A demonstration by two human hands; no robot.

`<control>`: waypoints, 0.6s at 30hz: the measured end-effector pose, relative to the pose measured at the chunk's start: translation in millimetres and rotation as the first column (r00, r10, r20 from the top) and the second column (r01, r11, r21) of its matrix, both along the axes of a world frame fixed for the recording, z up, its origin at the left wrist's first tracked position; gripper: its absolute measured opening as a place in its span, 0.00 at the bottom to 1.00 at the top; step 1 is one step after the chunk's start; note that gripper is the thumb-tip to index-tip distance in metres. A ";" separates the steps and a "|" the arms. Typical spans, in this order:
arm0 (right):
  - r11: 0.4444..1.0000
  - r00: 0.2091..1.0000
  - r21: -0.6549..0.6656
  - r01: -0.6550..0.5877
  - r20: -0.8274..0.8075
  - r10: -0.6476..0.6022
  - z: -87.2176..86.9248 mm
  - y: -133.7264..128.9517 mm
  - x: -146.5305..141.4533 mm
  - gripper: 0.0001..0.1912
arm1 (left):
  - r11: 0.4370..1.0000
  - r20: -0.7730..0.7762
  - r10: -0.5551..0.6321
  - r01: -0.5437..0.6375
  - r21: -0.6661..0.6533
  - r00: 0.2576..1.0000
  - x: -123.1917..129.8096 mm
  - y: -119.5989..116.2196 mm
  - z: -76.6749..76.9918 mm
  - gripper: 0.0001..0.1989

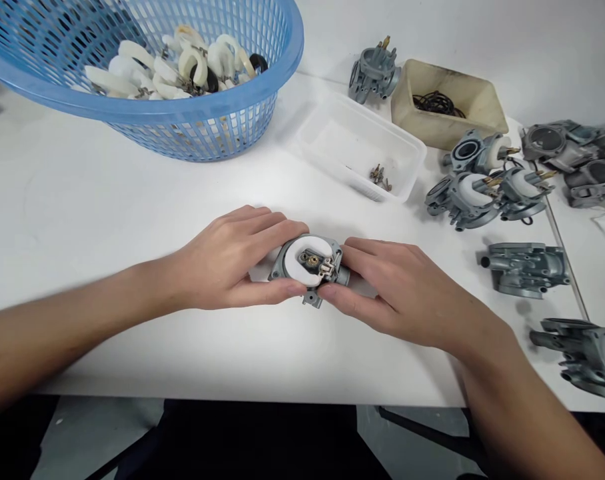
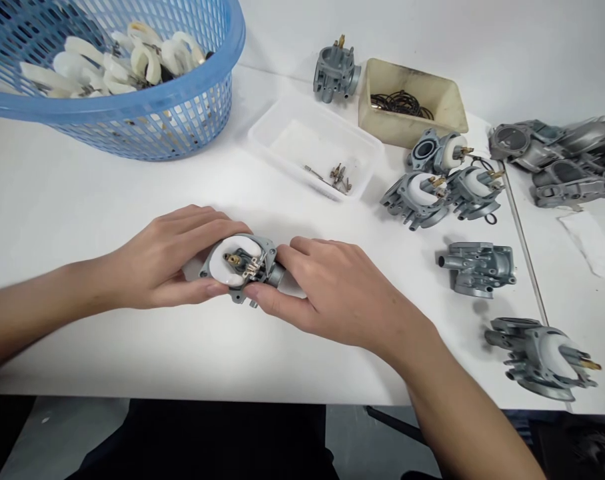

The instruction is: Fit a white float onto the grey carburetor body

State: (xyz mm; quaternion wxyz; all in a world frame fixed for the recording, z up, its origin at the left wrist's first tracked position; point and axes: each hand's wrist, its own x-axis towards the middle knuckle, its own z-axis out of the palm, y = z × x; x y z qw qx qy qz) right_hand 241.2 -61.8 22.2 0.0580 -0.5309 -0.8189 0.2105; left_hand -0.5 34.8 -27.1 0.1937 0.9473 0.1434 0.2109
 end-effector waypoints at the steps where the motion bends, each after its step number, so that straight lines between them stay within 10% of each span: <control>1: 1.000 1.000 0.002 0.001 -0.001 -0.001 0.1 0.0 -0.1 0.25 | 1.000 0.001 0.001 -0.001 0.000 1.000 0.0 0.0 0.0 0.26; 18: 1.000 0.999 -0.028 0.011 0.033 -0.010 2.8 -1.5 -0.1 0.26 | 1.000 0.001 0.017 -0.017 -0.001 1.000 -0.1 -0.9 0.2 0.26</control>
